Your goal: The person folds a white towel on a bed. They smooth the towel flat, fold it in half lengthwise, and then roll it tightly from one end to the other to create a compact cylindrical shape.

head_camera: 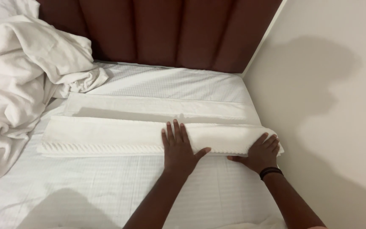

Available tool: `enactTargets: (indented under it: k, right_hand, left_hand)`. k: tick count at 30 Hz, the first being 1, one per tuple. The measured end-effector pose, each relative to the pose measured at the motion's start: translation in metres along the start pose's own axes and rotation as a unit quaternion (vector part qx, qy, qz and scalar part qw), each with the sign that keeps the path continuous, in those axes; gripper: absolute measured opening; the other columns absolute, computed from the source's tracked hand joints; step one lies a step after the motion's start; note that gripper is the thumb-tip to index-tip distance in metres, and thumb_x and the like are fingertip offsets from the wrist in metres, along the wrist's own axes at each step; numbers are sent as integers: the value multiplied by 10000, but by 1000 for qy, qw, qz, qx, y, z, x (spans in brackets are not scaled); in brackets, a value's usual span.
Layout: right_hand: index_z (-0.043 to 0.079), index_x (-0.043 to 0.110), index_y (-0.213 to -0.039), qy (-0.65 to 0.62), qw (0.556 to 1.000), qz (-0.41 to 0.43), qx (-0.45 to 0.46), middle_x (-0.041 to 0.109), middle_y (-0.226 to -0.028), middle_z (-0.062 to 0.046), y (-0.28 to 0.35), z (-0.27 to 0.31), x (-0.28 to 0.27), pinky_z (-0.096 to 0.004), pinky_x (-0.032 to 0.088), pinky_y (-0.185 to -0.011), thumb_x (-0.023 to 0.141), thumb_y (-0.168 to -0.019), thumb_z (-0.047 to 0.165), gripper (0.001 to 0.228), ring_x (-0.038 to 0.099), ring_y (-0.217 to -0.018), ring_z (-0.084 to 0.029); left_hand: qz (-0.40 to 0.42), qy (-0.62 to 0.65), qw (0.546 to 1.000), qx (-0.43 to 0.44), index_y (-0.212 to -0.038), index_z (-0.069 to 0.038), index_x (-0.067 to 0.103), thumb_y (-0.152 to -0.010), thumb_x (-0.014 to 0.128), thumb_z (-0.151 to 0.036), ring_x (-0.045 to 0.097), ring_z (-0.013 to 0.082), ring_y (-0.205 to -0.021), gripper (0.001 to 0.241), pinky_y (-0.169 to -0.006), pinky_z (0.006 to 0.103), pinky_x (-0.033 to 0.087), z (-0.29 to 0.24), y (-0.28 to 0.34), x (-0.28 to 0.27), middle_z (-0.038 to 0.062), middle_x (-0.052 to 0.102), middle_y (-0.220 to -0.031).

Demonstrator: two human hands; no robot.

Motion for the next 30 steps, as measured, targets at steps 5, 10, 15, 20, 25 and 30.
enactTargets:
  k: [5,10,15,20,25,30]
  right_hand:
    - [-245,-8,-1505,6,1000,2,-11,56,-1540,-531,2,1,-2,-644,187,-1202,597,-538,1046,1723,112,-1486,-630]
    - [-242,-23,-1499,-10,1000,14,-13,25,-1528,-542,0,1,-1,-651,175,-1184,604,-556,1039,1710,76,-1475,-642]
    - [-214,51,-1526,40,998,13,-47,108,-1530,-530,9,0,-16,-625,225,-1216,577,-605,1025,1631,152,-1481,-615]
    - [-147,97,-1555,91,986,56,-130,236,-1510,-484,11,-8,-19,-533,425,-1139,657,-788,807,1345,320,-1445,-559]
    - [-110,225,-1559,127,980,68,-139,448,-1457,-364,35,2,-60,-439,587,-1022,705,-859,593,1102,558,-1332,-414]
    - [-97,319,-1499,145,979,-5,-142,511,-1384,-393,17,2,-49,-435,626,-903,767,-851,457,963,625,-1232,-423]
  left_hand:
    - [22,-47,998,-41,-1535,141,103,-815,341,-918,-24,427,-1546,1302,-1197,616,-56,52,2,1,344,46,-1633]
    - [-17,-100,991,-91,-1526,160,100,-819,300,-943,-17,422,-1546,1325,-1204,603,-32,166,15,-30,363,54,-1629]
    - [86,-138,978,-132,-1540,145,86,-790,337,-952,3,441,-1547,1352,-1190,622,52,307,34,-52,349,48,-1640]
    - [203,-221,954,-11,-1568,93,86,-816,478,-878,19,410,-1563,1289,-1220,499,89,321,69,-95,310,42,-1664]
    - [208,-279,937,9,-1563,13,236,-882,627,-589,207,327,-1549,990,-1282,436,165,288,80,-113,236,222,-1619]
    - [71,-411,904,94,-1343,72,470,-827,672,-298,568,345,-1273,667,-1208,451,369,255,65,-117,252,596,-1263]
Point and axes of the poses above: each hand's wrist, its own y-axis away from the middle knuckle, its own x-axis out of the palm, z = x × y, the point moved 8 cm from there along -y, towards the middle knuckle
